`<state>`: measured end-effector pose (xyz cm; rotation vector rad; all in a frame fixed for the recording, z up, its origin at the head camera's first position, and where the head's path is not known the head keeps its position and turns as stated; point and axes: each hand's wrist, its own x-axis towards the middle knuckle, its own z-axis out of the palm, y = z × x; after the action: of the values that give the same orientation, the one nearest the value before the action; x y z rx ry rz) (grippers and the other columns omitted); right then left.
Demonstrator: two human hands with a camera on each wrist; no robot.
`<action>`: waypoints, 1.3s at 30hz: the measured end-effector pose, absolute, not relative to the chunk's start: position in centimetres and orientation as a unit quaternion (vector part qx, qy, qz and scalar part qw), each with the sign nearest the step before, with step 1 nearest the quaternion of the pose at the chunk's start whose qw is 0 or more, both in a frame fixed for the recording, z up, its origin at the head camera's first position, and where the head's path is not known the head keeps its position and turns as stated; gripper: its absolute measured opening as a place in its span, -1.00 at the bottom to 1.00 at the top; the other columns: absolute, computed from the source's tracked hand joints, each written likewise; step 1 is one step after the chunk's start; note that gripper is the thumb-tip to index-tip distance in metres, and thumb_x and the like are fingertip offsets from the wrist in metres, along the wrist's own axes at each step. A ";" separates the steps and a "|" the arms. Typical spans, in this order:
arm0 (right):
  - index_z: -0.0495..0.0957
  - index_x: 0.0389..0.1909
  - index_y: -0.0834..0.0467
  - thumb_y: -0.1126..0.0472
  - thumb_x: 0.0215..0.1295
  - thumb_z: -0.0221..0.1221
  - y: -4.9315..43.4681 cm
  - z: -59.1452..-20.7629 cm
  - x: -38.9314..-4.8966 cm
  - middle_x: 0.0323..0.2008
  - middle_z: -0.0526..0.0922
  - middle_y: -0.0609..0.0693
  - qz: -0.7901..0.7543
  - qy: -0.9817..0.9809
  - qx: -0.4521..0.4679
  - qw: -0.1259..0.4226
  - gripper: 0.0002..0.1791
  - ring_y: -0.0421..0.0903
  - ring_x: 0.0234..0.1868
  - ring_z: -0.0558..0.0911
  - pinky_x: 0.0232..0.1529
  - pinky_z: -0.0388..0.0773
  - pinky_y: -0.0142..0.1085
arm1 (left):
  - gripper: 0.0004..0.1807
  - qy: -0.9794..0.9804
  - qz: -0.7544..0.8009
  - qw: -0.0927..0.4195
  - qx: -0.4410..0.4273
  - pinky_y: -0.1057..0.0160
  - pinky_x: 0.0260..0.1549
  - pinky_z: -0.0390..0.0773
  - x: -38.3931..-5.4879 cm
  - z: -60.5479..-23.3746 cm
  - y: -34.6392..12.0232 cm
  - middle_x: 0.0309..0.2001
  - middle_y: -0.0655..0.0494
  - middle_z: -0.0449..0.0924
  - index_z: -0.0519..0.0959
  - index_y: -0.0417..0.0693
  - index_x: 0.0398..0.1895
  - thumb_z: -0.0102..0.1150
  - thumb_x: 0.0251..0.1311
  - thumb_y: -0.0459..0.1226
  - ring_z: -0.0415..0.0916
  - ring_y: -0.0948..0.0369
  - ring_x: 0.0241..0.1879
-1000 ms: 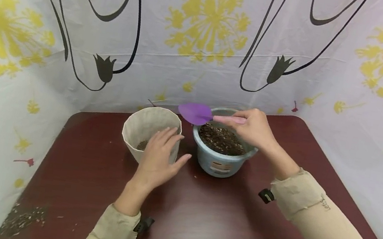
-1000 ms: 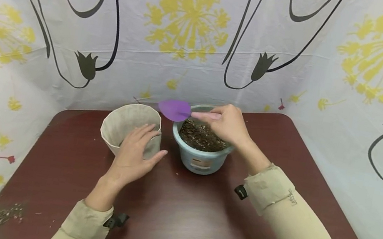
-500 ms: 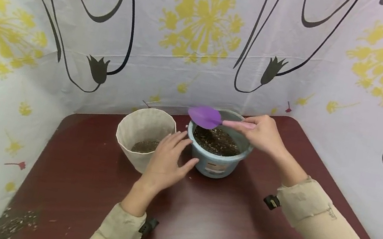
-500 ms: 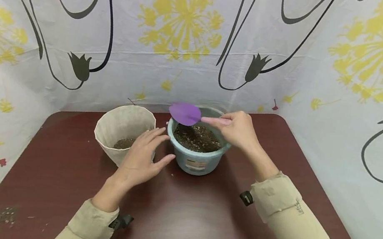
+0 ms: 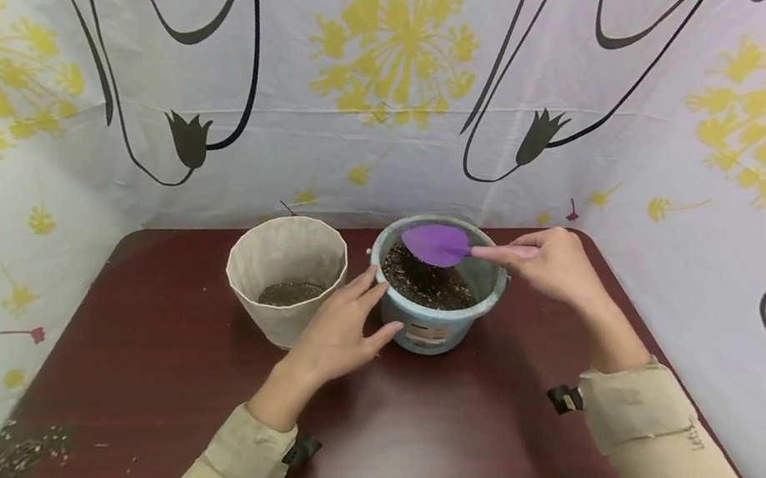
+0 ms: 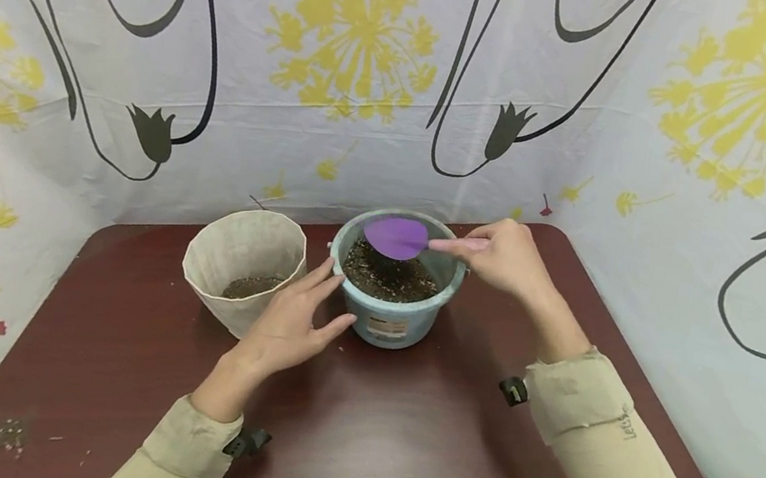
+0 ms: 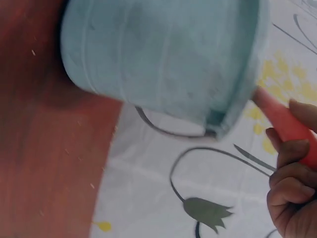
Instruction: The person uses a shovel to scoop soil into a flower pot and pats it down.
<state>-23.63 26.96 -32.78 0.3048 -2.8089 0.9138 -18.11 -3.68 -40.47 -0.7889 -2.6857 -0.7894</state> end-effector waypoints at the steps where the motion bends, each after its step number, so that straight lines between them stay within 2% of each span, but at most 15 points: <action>1: 0.84 -0.39 -0.23 -0.25 0.19 0.38 27.1 -32.5 -23.6 -0.81 0.31 -0.23 0.288 -0.947 0.113 0.087 -0.77 -0.24 -0.65 0.16 -0.64 0.20 -0.30 | -0.27 -0.918 -0.271 0.114 -0.266 -0.04 0.38 0.30 -18.1 -40.5 -3.7 0.47 -0.31 0.22 0.43 -0.27 0.39 0.26 0.33 0.03 0.26 -0.15 0.43; 4: 0.85 -0.34 -0.13 -0.08 0.27 0.37 27.4 -31.5 -23.7 -0.68 0.64 -0.20 0.221 -0.958 0.155 0.097 -0.83 -0.22 -0.61 0.39 -0.53 0.40 -0.23 | -0.28 -0.920 -0.275 0.110 -0.257 -0.05 0.38 0.31 -18.0 -40.6 -3.8 0.46 -0.34 0.22 0.44 -0.26 0.38 0.27 0.32 0.03 0.27 -0.16 0.43; 6: 0.85 -0.30 -0.05 0.02 0.29 0.35 27.4 -30.9 -23.6 -0.54 0.75 -0.11 0.179 -0.964 0.172 0.099 -0.85 -0.13 -0.55 0.54 -0.44 0.52 -0.13 | -0.28 -0.921 -0.275 0.106 -0.255 -0.05 0.38 0.30 -18.0 -40.6 -3.8 0.46 -0.33 0.21 0.44 -0.25 0.39 0.28 0.32 0.03 0.26 -0.16 0.43; 9: 0.84 -0.36 0.05 0.03 0.21 0.39 27.3 -30.0 -23.4 -0.42 0.79 0.04 0.138 -0.971 0.168 0.097 -0.82 0.07 -0.43 0.69 -0.33 0.60 0.05 | -0.28 -0.920 -0.277 0.099 -0.258 -0.04 0.39 0.29 -18.0 -40.7 -3.9 0.48 -0.31 0.19 0.42 -0.22 0.41 0.28 0.32 0.02 0.24 -0.15 0.44; 14: 0.78 -0.51 0.06 -0.04 0.12 0.46 26.7 -29.2 -22.9 -0.47 0.75 0.08 0.086 -0.982 0.147 0.081 -0.75 0.28 -0.34 0.70 -0.28 0.56 0.21 | -0.27 -0.918 -0.280 0.091 -0.266 -0.03 0.40 0.28 -18.1 -40.8 -3.9 0.51 -0.30 0.14 0.39 -0.20 0.44 0.27 0.33 0.01 0.19 -0.13 0.47; 19: 0.71 -0.62 -0.01 -0.08 0.11 0.46 26.0 -29.4 -22.8 -0.49 0.67 0.05 0.063 -0.986 0.139 0.065 -0.71 0.23 -0.35 0.67 -0.36 0.55 0.22 | -0.25 -0.918 -0.281 0.083 -0.269 -0.03 0.41 0.26 -18.3 -40.8 -3.9 0.52 -0.28 0.11 0.36 -0.20 0.46 0.27 0.33 0.01 0.17 -0.14 0.48; 23: 0.65 -0.66 0.01 -0.09 0.12 0.46 25.7 -30.2 -23.2 -0.58 0.62 0.00 0.071 -0.986 0.139 0.062 -0.66 0.14 -0.43 0.64 -0.41 0.54 0.16 | -0.24 -0.917 -0.280 0.083 -0.271 -0.02 0.41 0.25 -18.3 -40.9 -3.9 0.52 -0.29 0.10 0.35 -0.21 0.46 0.28 0.33 0.02 0.17 -0.14 0.48; 30: 0.71 -0.60 0.03 0.00 0.19 0.42 25.7 -31.9 -23.8 -0.59 0.68 -0.09 0.113 -0.980 0.155 0.057 -0.74 0.09 -0.45 0.66 -0.43 0.56 0.10 | -0.24 -0.918 -0.283 0.071 -0.269 -0.02 0.42 0.24 -18.2 -40.9 -4.1 0.55 -0.24 0.05 0.33 -0.15 0.49 0.26 0.34 0.02 0.12 -0.10 0.50; 33: 0.74 -0.58 0.03 0.01 0.20 0.41 25.7 -32.6 -23.9 -0.66 0.63 -0.16 0.137 -0.975 0.159 0.069 -0.76 -0.02 -0.53 0.57 -0.49 0.53 0.00 | -0.29 -0.917 -0.281 0.074 -0.273 -0.03 0.43 0.22 -18.2 -40.9 -4.1 0.55 -0.26 0.03 0.36 -0.05 0.49 0.25 0.35 0.02 0.09 -0.09 0.52; 36: 0.81 -0.48 0.00 -0.02 0.20 0.43 25.6 -33.3 -24.1 -0.67 0.65 -0.21 0.170 -0.967 0.173 0.082 -0.80 -0.12 -0.62 0.50 -0.56 0.46 -0.14 | -0.34 -0.917 -0.275 0.081 -0.277 -0.02 0.44 0.20 -18.3 -40.9 -4.1 0.54 -0.30 0.02 0.39 0.07 0.48 0.24 0.36 0.02 0.06 -0.09 0.53; 39: 0.84 -0.40 0.00 -0.03 0.19 0.45 25.4 -34.1 -24.3 -0.68 0.67 -0.24 0.190 -0.955 0.203 0.100 -0.81 -0.22 -0.70 0.44 -0.61 0.38 -0.23 | -0.36 -0.916 -0.271 0.088 -0.282 -0.01 0.44 0.19 -18.4 -40.9 -4.2 0.53 -0.34 0.03 0.40 0.12 0.47 0.24 0.36 0.02 0.05 -0.09 0.53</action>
<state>-24.32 25.44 -34.11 0.6011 -2.8233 0.5629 -18.36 -4.16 -40.95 -0.8382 -2.7277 -0.8061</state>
